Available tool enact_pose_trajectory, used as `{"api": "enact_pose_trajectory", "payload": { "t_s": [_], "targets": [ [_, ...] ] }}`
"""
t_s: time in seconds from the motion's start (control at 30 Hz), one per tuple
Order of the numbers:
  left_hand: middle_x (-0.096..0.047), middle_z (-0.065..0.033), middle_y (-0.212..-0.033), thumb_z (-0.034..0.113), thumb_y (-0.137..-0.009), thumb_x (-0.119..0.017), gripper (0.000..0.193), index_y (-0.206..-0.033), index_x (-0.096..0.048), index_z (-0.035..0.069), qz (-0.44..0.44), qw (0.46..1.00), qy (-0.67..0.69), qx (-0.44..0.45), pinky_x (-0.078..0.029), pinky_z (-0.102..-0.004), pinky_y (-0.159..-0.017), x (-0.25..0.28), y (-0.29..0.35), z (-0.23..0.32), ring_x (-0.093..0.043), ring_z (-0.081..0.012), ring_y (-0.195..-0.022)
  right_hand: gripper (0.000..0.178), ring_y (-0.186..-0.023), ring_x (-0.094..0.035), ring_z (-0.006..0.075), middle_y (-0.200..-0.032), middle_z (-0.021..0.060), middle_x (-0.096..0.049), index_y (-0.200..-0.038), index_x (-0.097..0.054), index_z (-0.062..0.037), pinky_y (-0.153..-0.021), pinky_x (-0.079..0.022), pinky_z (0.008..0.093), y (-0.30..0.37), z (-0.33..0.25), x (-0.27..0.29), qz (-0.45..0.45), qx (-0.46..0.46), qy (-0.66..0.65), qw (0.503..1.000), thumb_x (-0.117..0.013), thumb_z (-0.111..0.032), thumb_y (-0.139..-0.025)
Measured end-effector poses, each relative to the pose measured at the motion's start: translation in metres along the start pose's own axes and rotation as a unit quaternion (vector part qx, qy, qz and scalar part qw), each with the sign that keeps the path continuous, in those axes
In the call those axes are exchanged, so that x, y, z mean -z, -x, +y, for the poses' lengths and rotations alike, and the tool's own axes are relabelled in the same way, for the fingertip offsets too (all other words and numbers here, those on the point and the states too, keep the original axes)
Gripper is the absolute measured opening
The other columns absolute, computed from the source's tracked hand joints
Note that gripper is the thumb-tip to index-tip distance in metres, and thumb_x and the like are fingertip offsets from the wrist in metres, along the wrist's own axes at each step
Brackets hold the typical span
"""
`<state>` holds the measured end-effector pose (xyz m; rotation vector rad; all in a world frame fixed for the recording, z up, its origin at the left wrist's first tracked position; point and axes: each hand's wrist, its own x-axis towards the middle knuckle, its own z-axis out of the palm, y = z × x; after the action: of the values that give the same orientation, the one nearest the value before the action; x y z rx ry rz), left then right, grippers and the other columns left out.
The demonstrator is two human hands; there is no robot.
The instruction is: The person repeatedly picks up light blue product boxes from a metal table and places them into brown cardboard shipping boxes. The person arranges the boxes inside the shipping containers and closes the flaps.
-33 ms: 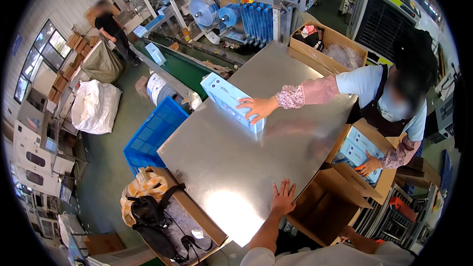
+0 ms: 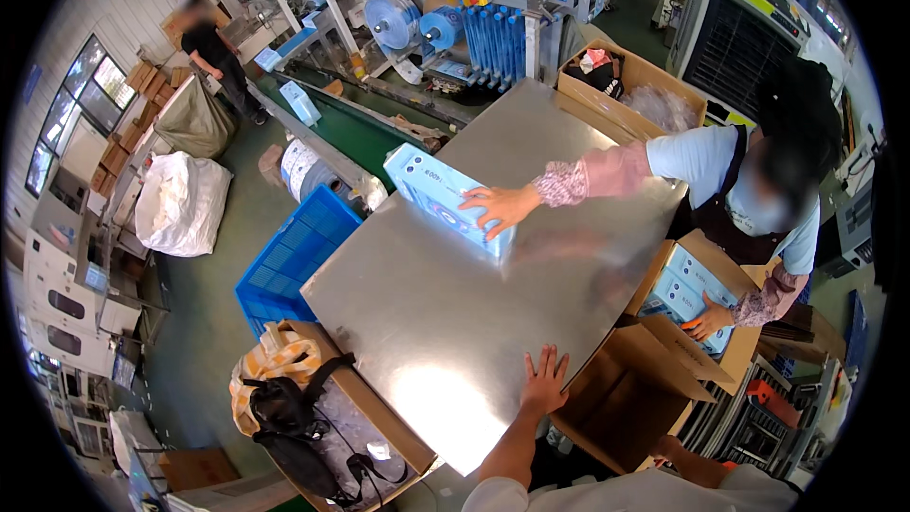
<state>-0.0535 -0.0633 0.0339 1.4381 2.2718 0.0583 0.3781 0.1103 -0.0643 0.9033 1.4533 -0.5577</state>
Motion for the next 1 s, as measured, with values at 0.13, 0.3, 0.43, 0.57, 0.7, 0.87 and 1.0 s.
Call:
{"api": "enact_pose_trajectory", "payload": {
  "t_s": [0.13, 0.3, 0.43, 0.57, 0.7, 0.87, 1.0],
  "targets": [
    [-0.008, -0.0185, -0.156, 0.046, -0.083, -0.057, 0.085, -0.150, -0.018, 0.012, -0.033, 0.999, 0.009, 0.016, -0.004, -0.0662, -0.110, 0.002, 0.008, -0.006, -0.003, -0.0336, -0.145, 0.022, -0.060, -0.064, 0.0182, -0.066, 0.0036, -0.067, -0.091, -0.068, -0.0102, -0.057, -0.051, 0.0363, 0.042, -0.035, 0.041, -0.004, 0.034, 0.047, 0.998, -0.051, -0.022, -0.083],
    [-0.013, -0.0190, -0.155, 0.044, -0.081, -0.059, 0.084, -0.149, -0.021, 0.012, 0.024, 0.998, 0.041, -0.045, -0.005, -0.0665, -0.109, 0.009, -0.017, 0.015, -0.006, -0.0343, -0.145, 0.016, -0.058, -0.059, 0.0230, -0.065, 0.0082, -0.061, -0.074, -0.063, -0.0073, -0.055, -0.048, 0.0389, -0.011, -0.071, 0.117, -0.048, 0.540, 0.308, 0.781, -0.054, -0.020, -0.081],
    [-0.016, -0.0197, -0.154, 0.044, -0.080, -0.058, 0.083, -0.148, -0.024, 0.011, 0.000, 0.999, 0.032, 0.006, -0.007, -0.0682, -0.108, -0.020, 0.008, -0.012, -0.009, -0.0347, -0.144, 0.019, -0.076, -0.060, 0.0304, -0.084, 0.0166, -0.061, -0.092, -0.057, -0.0034, -0.067, -0.047, 0.0399, 0.205, -0.294, 0.239, 0.163, 0.603, 0.075, 0.777, -0.053, -0.022, -0.089],
    [-0.019, -0.0205, -0.153, 0.044, -0.081, -0.055, 0.078, -0.146, -0.028, 0.010, 0.036, 0.999, 0.021, -0.017, -0.005, -0.0686, -0.108, -0.017, -0.002, -0.002, -0.012, -0.0354, -0.143, 0.014, -0.072, -0.060, 0.0306, -0.079, 0.0115, -0.062, -0.094, -0.059, -0.0100, -0.064, -0.047, 0.0397, 0.225, -0.383, 0.308, 0.345, 0.585, -0.009, 0.734, -0.057, -0.019, -0.085],
    [-0.019, -0.0199, -0.153, 0.044, -0.082, -0.053, 0.076, -0.146, -0.028, 0.010, 0.043, 0.998, 0.034, -0.012, -0.005, -0.0689, -0.108, -0.017, 0.002, -0.005, -0.012, -0.0352, -0.144, 0.025, -0.080, -0.062, 0.0287, -0.085, 0.0132, -0.063, -0.105, -0.060, -0.0096, -0.070, -0.048, 0.0410, 0.256, -0.465, 0.358, 0.387, 0.576, 0.042, 0.719, -0.060, -0.015, -0.081],
    [-0.019, -0.0195, -0.153, 0.045, -0.081, -0.054, 0.078, -0.146, -0.028, 0.011, 0.026, 0.999, 0.029, -0.016, -0.005, -0.0699, -0.107, -0.015, 0.000, 0.001, -0.009, -0.0346, -0.144, 0.053, -0.112, -0.051, 0.0361, -0.119, 0.0174, -0.053, -0.129, -0.050, -0.0113, -0.092, -0.042, 0.0485, 0.265, -0.525, 0.406, 0.521, 0.548, -0.060, 0.652, -0.065, -0.020, -0.079],
    [-0.020, -0.0194, -0.152, 0.044, -0.080, -0.055, 0.078, -0.146, -0.030, 0.011, 0.043, 0.999, 0.028, -0.012, -0.006, -0.0705, -0.106, -0.025, 0.000, 0.000, -0.011, -0.0345, -0.144, 0.067, -0.119, -0.045, 0.0409, -0.132, 0.0175, -0.044, -0.137, -0.042, -0.0152, -0.095, -0.037, 0.0584, 0.303, -0.562, 0.429, 0.638, 0.432, -0.056, 0.634, -0.069, -0.028, -0.077]
  ]
}}
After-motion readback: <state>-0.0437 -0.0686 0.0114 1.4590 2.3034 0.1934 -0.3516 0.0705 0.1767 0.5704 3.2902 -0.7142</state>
